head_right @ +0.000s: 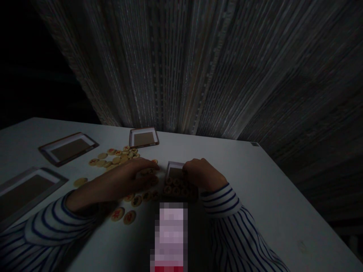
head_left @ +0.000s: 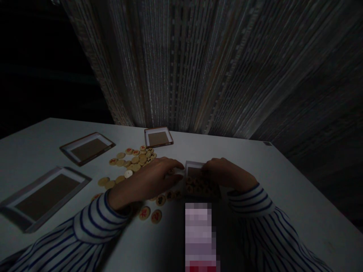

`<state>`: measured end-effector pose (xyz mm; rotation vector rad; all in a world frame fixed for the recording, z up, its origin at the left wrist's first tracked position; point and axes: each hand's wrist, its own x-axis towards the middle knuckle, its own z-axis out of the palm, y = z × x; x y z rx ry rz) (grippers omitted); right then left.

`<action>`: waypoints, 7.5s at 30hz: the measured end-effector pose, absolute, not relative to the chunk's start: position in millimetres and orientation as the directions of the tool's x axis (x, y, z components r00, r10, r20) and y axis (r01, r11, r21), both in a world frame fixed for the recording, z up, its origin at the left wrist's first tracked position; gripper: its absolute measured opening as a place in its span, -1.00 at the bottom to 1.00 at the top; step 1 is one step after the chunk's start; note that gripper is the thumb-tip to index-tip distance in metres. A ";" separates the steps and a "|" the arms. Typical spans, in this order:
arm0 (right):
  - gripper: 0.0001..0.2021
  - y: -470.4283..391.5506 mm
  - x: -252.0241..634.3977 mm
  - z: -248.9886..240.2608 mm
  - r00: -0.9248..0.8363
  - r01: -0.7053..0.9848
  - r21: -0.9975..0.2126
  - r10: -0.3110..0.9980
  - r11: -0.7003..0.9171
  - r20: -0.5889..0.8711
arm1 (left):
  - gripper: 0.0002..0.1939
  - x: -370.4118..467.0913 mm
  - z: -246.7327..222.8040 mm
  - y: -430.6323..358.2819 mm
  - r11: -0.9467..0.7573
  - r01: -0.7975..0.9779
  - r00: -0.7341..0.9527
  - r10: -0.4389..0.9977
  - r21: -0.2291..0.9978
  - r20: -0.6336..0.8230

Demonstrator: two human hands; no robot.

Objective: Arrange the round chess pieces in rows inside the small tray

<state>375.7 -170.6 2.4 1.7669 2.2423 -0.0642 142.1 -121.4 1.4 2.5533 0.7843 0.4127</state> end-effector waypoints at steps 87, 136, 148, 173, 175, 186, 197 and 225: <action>-0.71 -199.3 352.3 56.3 -0.300 0.954 0.158 0.789 0.256 0.536 | -0.70 72.7 28.6 -118.1 -0.468 0.522 0.202 0.880 0.713 0.429; -0.74 -172.1 342.7 21.5 -0.357 0.928 0.075 0.812 0.365 0.461 | -0.61 30.1 -29.1 -86.4 -0.469 0.666 0.210 0.864 0.580 0.458; -0.77 -136.1 300.2 24.2 -0.383 0.897 -0.035 0.815 0.440 0.434 | -0.62 34.1 -35.9 -85.0 -0.625 0.741 0.445 0.730 0.245 0.518; -0.72 -99.1 258.3 -18.5 -0.554 0.816 0.145 0.828 0.560 -0.082 | -0.67 35.7 -36.0 -86.1 -0.633 0.746 0.453 0.710 0.206 0.539; -0.75 -98.8 258.4 -17.8 -0.557 0.814 0.137 0.826 0.564 -0.086 | -0.67 35.7 -36.4 -85.9 -0.634 0.746 0.451 0.706 0.202 0.546; -0.76 -91.4 263.4 -23.2 -0.514 0.845 0.160 0.858 0.510 -0.016 | -0.66 35.4 -36.5 -85.8 -0.635 0.728 0.443 0.724 0.258 0.529; -0.67 -97.4 286.7 -8.7 -0.526 0.830 -0.046 0.808 0.556 0.266 | -0.64 35.0 -37.1 -85.7 -0.640 0.737 0.455 0.709 0.220 0.538; -0.71 -104.4 288.1 2.1 -0.340 0.653 -0.632 0.907 0.417 0.248 | -0.66 34.3 -39.5 -86.0 -0.658 0.730 0.471 0.680 0.184 0.562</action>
